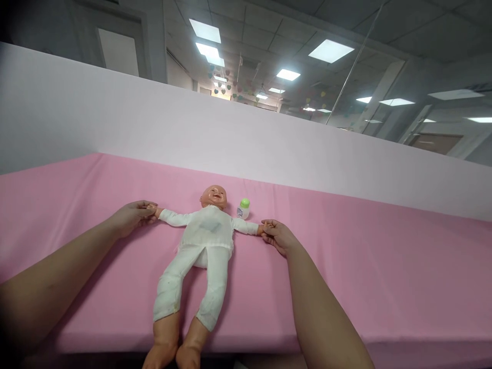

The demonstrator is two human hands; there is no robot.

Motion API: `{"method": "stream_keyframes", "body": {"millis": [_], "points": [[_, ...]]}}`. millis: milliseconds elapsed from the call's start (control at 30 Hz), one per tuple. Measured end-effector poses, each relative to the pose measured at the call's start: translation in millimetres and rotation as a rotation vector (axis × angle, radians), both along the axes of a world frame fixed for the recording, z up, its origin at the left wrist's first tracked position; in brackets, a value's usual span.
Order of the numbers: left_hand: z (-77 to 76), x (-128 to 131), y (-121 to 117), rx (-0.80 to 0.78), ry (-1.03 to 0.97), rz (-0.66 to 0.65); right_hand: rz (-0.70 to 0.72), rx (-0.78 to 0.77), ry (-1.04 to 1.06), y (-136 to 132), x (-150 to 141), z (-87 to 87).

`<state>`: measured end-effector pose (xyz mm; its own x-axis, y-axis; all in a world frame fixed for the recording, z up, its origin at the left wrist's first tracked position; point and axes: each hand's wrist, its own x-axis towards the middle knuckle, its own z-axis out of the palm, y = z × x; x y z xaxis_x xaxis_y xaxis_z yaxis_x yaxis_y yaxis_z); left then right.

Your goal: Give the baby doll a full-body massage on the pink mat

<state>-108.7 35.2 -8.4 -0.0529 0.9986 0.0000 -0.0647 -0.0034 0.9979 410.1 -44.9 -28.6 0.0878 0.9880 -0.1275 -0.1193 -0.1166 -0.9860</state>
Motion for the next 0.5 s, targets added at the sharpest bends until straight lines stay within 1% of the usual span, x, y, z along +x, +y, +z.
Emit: {"method": "stream_keyframes", "body": {"millis": [100,200,367,500], "points": [[-0.6,0.3,0.3,-0.032,0.098,-0.049,-0.011,0.019,-0.081,4.1,-3.8,-3.5],[-3.2,-0.3,2.4,-0.029,0.161,-0.047,-0.045,0.041,-0.147,8.1,-6.4,-7.8],[-8.3,-1.0,7.8,-0.039,0.140,-0.003,-0.113,0.048,-0.161,10.5,-4.5,-10.6],[-7.3,-0.1,8.0,-0.043,0.098,0.022,-0.145,0.040,-0.109,10.1,-3.1,-8.7]]}}
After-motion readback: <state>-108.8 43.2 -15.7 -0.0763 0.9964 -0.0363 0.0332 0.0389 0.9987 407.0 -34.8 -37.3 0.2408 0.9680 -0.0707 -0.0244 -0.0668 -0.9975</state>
